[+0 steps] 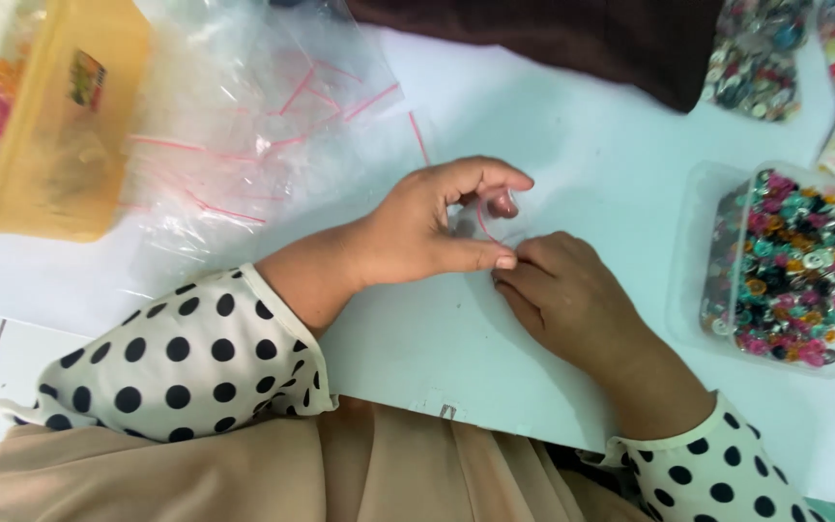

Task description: Sorting small colorful buttons and placing them into small plastic zip-lock bags on a white workspace.

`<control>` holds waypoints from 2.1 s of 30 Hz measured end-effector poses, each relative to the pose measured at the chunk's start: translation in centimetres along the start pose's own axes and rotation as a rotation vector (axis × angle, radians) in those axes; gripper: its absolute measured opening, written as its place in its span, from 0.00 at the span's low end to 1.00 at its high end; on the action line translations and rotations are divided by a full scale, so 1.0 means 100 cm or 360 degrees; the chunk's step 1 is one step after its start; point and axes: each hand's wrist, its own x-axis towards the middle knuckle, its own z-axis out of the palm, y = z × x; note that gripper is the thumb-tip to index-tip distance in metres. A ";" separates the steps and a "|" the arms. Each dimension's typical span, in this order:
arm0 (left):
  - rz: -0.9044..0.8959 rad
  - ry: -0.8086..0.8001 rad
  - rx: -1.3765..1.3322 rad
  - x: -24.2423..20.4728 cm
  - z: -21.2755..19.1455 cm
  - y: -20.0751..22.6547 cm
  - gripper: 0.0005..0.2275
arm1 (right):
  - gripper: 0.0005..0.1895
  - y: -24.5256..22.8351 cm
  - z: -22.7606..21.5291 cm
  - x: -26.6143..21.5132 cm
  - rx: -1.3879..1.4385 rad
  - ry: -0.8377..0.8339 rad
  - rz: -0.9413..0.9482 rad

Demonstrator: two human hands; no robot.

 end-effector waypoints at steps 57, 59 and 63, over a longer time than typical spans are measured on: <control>0.0430 0.0399 -0.0879 0.126 -0.030 0.083 0.25 | 0.03 0.054 -0.078 0.134 0.1113 0.0894 0.0272; 0.0381 0.0357 -0.0787 0.121 -0.024 0.097 0.21 | 0.03 0.062 -0.076 0.133 0.1102 0.0981 0.0281; 0.0312 0.0377 -0.0583 0.122 -0.023 0.092 0.16 | 0.03 0.065 -0.076 0.136 0.1078 0.1088 0.0275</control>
